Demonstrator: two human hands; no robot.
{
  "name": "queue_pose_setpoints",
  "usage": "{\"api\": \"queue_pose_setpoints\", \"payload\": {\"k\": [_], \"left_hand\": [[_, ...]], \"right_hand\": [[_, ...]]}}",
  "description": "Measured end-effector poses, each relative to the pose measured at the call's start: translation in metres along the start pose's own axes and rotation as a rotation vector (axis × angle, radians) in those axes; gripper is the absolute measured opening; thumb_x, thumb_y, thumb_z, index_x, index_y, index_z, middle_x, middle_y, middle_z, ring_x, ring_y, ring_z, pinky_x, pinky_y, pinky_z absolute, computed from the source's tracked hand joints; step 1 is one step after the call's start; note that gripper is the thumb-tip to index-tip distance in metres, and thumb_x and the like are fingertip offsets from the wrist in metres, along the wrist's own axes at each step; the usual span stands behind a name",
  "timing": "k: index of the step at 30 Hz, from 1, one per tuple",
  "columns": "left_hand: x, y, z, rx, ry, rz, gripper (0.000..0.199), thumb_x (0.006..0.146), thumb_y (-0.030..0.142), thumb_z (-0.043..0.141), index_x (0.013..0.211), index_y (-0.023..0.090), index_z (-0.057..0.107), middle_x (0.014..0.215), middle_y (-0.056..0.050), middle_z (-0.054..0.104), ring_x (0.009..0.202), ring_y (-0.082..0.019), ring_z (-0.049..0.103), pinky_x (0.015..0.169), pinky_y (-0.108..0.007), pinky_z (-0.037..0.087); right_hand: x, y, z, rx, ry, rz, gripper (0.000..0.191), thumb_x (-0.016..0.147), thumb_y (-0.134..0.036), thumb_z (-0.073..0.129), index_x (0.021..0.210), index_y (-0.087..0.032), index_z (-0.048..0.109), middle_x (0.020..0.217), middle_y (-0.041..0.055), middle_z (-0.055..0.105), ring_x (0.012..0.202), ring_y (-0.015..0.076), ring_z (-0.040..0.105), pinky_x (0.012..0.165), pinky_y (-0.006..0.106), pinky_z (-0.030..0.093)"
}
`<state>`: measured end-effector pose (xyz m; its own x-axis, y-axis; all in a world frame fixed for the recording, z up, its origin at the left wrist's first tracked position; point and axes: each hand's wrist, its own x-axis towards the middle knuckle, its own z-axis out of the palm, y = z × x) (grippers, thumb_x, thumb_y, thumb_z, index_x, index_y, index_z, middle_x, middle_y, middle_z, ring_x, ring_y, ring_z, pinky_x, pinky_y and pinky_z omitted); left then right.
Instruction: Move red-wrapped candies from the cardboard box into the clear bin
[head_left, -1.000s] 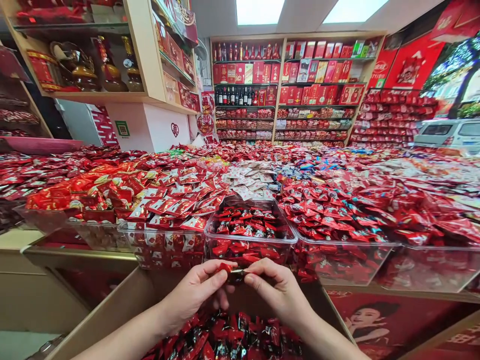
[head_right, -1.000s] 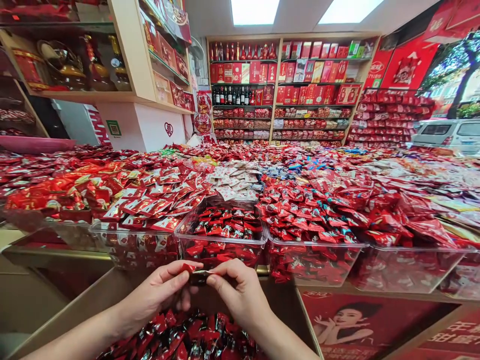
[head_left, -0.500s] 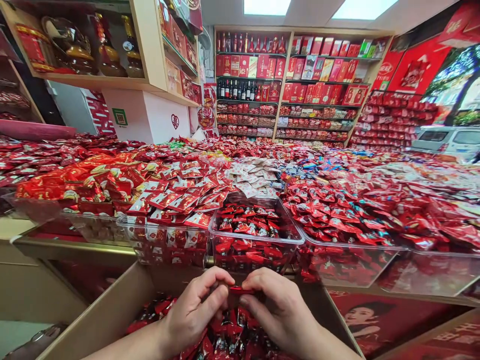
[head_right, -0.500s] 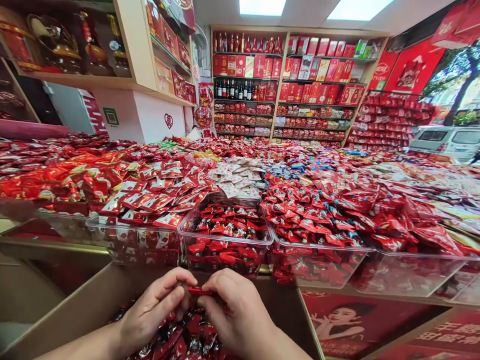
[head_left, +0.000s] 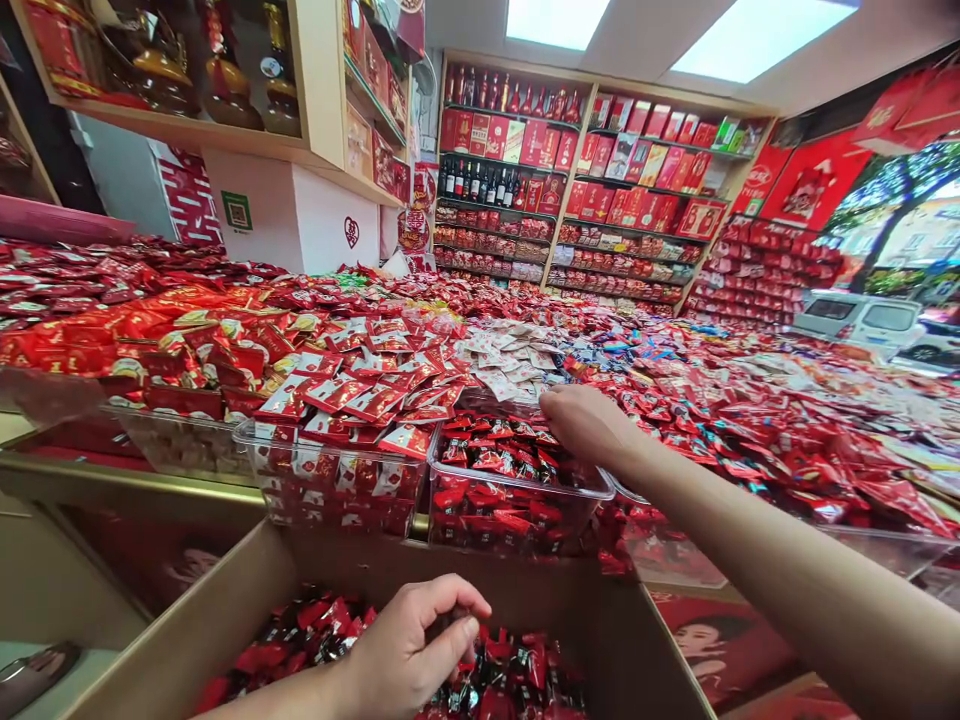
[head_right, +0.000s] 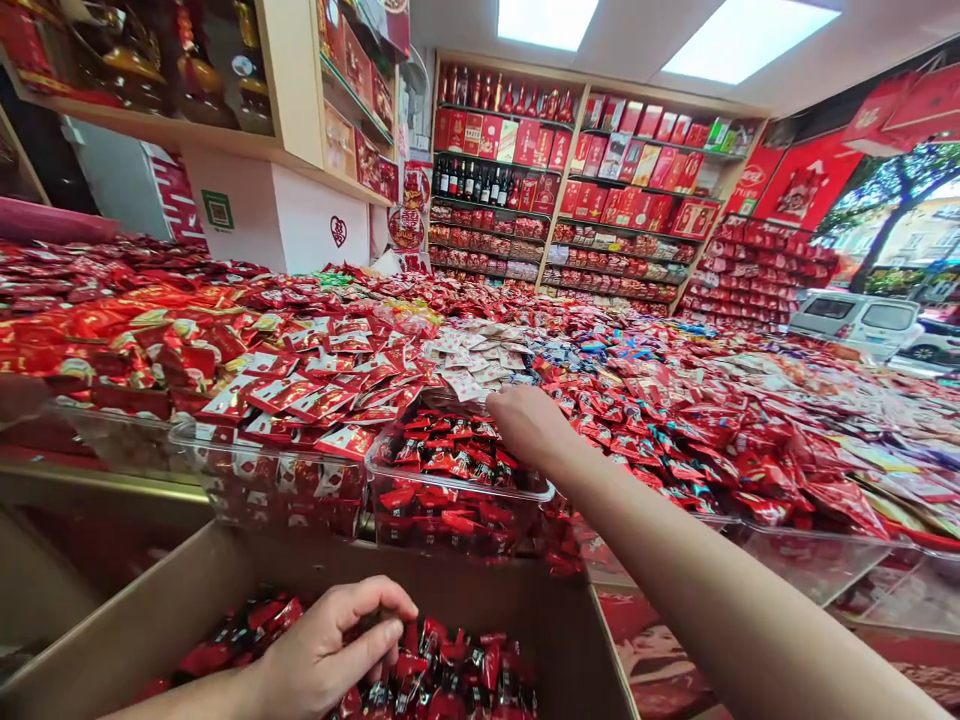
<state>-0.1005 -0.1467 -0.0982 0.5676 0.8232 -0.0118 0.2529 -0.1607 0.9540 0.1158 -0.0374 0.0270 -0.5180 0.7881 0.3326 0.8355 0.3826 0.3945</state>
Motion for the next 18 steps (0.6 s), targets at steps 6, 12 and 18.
{"api": "queue_pose_setpoints", "payload": {"k": [6,12,18], "left_hand": [[-0.004,0.0,-0.004,0.04,-0.023,-0.015,0.019,0.075,0.029,0.04,0.083,0.016,0.051,0.06,0.001,0.053,0.055,-0.009,0.047,0.053,-0.018,0.038],[-0.004,0.003,-0.009,0.015,-0.031,-0.039,0.018,0.072,0.026,0.041,0.079,0.015,0.053,0.06,0.0,0.054,0.053,-0.009,0.047,0.052,-0.019,0.039],[-0.003,-0.004,-0.008,-0.015,-0.025,-0.064,0.018,0.071,0.026,0.041,0.079,0.014,0.053,0.059,0.0,0.055,0.053,-0.01,0.048,0.052,-0.019,0.039]], "right_hand": [[0.02,0.001,0.025,-0.088,-0.124,-0.016,0.018,0.07,-0.008,0.037,0.067,-0.013,0.053,0.068,0.0077,0.058,0.06,0.015,0.053,0.051,0.024,0.03],[-0.002,0.004,0.009,-0.008,0.096,-0.114,0.012,0.076,-0.018,0.039,0.071,-0.014,0.05,0.077,0.0057,0.055,0.07,0.0135,0.048,0.063,0.024,0.032],[-0.024,0.005,0.002,0.03,0.265,-0.259,0.01,0.077,-0.017,0.041,0.072,-0.015,0.049,0.093,0.0064,0.052,0.08,0.0155,0.044,0.07,0.028,0.031]]}}
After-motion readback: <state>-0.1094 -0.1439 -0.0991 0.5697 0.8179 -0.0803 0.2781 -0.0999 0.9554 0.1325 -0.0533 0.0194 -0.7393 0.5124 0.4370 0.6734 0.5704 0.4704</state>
